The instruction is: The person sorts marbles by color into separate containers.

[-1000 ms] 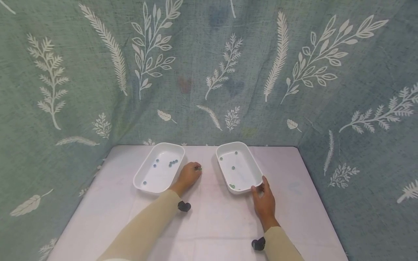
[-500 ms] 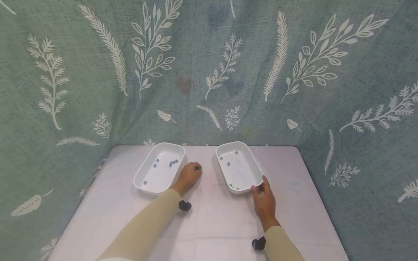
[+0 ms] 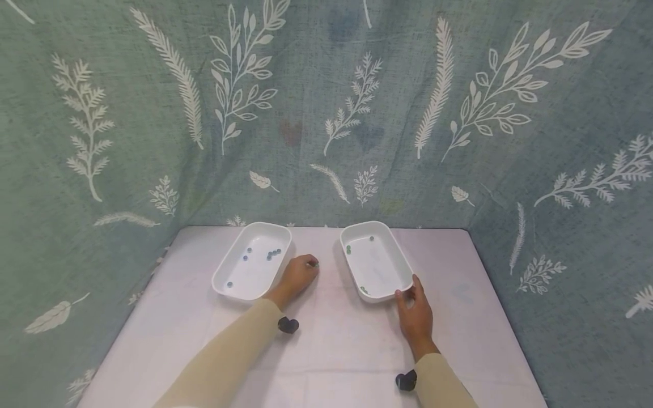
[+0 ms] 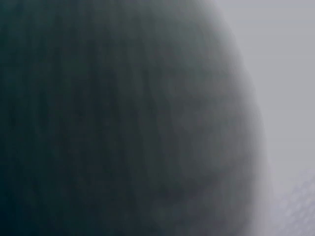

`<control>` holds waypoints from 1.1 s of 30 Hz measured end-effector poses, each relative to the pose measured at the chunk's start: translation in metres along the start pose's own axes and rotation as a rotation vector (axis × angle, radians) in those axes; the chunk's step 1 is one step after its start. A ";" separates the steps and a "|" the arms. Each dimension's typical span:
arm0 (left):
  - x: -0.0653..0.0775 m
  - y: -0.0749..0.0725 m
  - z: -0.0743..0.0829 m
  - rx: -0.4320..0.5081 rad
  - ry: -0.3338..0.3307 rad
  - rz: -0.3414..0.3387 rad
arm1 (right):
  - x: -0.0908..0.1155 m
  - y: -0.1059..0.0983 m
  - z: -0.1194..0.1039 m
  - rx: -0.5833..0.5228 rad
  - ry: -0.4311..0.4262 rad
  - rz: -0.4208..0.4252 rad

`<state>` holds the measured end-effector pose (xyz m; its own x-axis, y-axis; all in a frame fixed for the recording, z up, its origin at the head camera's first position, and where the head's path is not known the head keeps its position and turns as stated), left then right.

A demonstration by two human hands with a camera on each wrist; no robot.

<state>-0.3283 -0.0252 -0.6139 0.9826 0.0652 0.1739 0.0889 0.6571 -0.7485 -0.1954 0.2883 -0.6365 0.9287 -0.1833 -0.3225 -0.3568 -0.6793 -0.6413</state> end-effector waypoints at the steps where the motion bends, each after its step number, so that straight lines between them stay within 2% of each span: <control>1: 0.000 0.000 0.000 0.000 0.003 0.001 | 0.000 0.000 0.000 -0.001 -0.001 0.002; 9: 0.004 -0.004 0.005 -0.030 0.083 0.021 | 0.001 0.000 0.001 0.000 -0.013 0.014; 19: 0.015 -0.013 0.011 0.023 0.145 0.036 | 0.000 0.000 0.001 -0.007 0.001 0.008; 24: 0.024 -0.021 0.020 0.063 0.192 0.055 | 0.000 0.000 0.000 -0.004 0.005 0.005; 33: 0.039 -0.029 0.034 0.078 0.198 0.040 | -0.001 0.000 0.001 -0.016 -0.005 0.003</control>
<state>-0.2978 -0.0161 -0.5642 0.9986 -0.0512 0.0101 0.0437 0.7135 -0.6993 -0.1962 0.2895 -0.6370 0.9270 -0.1818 -0.3282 -0.3580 -0.6903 -0.6288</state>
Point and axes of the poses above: each hand's wrist, its own x-axis away from the middle knuckle, its own y-axis out of the palm, z = x × y, the point moved 1 cm from there along -x, towards the middle knuckle, and after that the axes turned 14 degrees about -y, right-handed, at the moved point
